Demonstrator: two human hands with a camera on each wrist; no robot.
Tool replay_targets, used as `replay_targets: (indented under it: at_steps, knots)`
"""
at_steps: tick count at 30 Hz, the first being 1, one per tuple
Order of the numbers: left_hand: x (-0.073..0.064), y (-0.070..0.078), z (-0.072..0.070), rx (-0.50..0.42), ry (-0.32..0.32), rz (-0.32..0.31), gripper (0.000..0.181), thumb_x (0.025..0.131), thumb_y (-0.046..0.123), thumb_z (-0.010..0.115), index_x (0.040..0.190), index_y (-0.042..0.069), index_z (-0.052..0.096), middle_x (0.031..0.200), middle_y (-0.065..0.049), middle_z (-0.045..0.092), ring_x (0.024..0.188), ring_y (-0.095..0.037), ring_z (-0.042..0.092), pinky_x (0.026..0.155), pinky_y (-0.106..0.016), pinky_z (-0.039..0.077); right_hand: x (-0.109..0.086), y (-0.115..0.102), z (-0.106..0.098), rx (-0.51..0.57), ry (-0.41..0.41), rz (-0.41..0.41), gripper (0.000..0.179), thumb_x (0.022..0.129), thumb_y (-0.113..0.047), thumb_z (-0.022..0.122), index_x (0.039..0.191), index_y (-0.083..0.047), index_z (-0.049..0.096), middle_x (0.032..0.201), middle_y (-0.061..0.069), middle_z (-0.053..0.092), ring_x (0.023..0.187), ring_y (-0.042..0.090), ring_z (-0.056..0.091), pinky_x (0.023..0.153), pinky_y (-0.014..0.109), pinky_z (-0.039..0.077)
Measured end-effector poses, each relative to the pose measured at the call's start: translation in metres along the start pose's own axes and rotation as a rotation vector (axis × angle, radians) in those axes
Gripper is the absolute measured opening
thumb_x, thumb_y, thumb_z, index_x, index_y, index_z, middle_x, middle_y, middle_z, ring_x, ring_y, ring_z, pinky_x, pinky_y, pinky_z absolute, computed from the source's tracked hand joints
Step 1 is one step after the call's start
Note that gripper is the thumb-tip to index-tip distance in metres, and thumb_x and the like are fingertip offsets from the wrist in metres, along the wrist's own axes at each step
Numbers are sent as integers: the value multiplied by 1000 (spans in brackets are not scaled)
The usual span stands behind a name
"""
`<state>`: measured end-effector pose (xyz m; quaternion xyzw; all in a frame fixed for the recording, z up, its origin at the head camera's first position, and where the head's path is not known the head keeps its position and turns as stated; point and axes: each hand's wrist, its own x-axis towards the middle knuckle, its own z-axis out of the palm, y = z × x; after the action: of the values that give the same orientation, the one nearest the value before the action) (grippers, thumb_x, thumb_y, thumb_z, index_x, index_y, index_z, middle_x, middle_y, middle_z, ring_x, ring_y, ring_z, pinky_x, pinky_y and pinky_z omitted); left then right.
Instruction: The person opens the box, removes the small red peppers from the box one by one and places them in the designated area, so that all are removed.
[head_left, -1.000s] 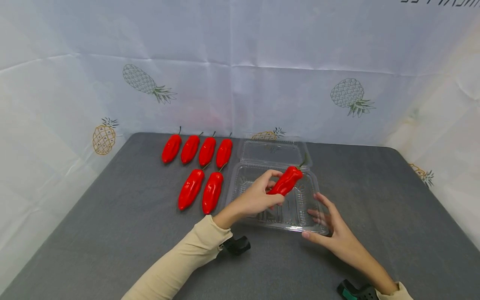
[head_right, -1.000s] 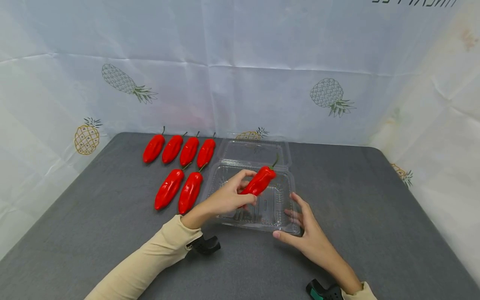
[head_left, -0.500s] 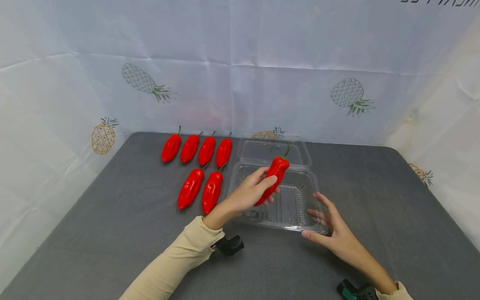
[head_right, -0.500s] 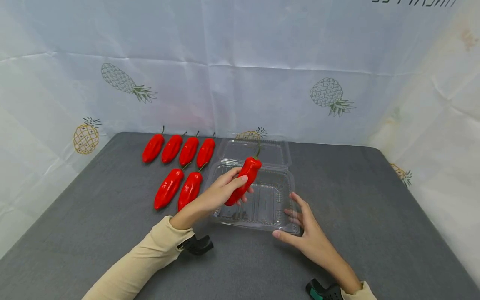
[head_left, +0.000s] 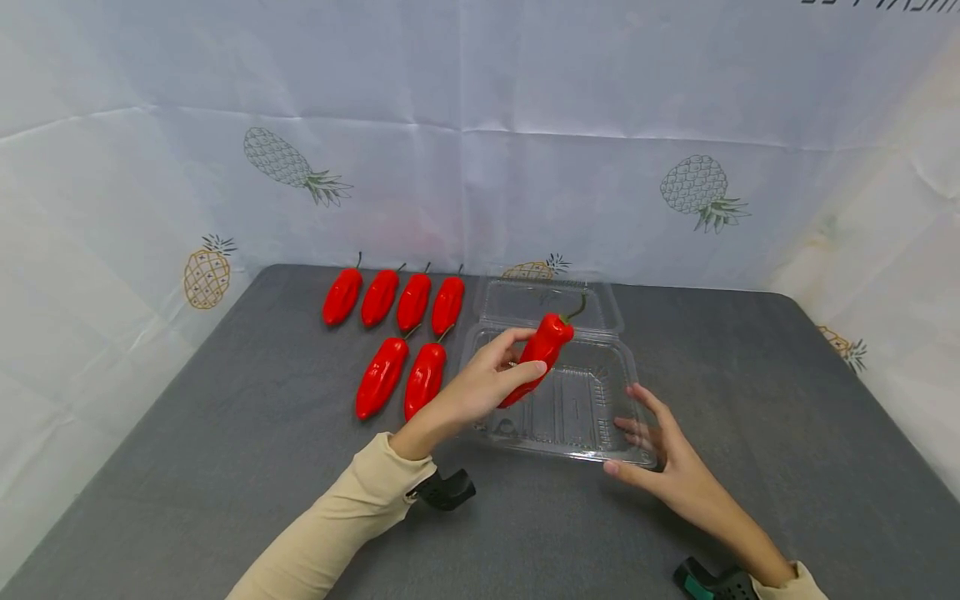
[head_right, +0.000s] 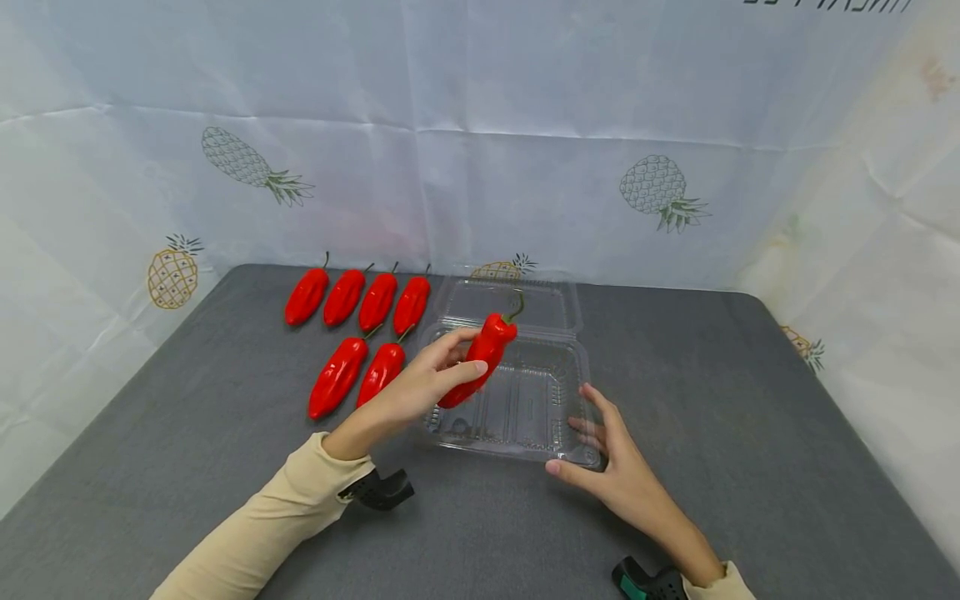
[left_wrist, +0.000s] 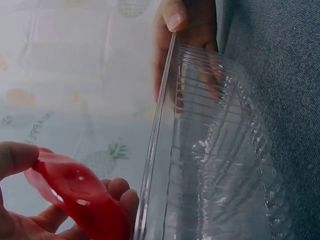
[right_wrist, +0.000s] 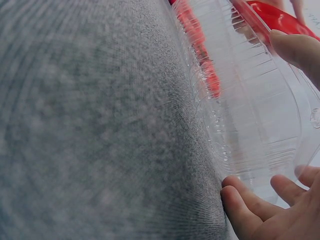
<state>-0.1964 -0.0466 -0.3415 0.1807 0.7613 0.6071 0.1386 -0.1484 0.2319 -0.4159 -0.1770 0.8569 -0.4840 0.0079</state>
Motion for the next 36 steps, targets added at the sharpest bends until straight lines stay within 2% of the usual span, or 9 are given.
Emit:
replay_targets:
  at_steps: [8,12,15,25,31,36]
  knots:
    - [-6,-5,-11,23,18,-1,56,93,23,67,142,13,42,131,-11,57,104,-20,65,83,-40,57,0,-1,0,-11,-1,13,102,85,-16,79,159,-17,9,161,21,21,128,43,53,93,7,43]
    - [-9,-6,-18,52,59,6,56,91,22,71,139,13,44,128,-11,58,99,-20,65,79,-35,57,0,0,-1,2,-3,-10,101,85,-14,79,159,-17,10,161,20,21,126,8,57,93,8,44]
    - [-11,-6,-22,73,94,3,55,89,23,73,137,13,45,127,-10,59,94,-21,65,76,-34,57,0,0,-1,18,-3,-27,101,85,-12,78,159,-16,10,161,20,20,120,-16,47,94,8,43]
    - [-22,-5,-36,141,173,-26,67,88,30,73,145,15,43,126,-11,60,96,-22,66,75,-35,58,-2,1,0,19,-8,-40,100,85,-11,78,159,-18,10,160,20,20,121,-17,46,94,7,43]
    - [-27,-3,-47,181,229,-50,68,87,34,75,144,16,43,126,-9,59,96,-22,66,74,-35,58,-2,0,0,14,-9,-32,101,85,-12,78,159,-18,9,161,20,20,121,-18,45,94,7,43]
    - [-30,-3,-56,264,294,-94,67,86,36,75,141,18,43,132,-6,58,100,-24,63,76,-34,56,-2,1,0,18,-11,-39,101,85,-11,77,159,-18,9,161,20,20,121,-17,45,94,7,43]
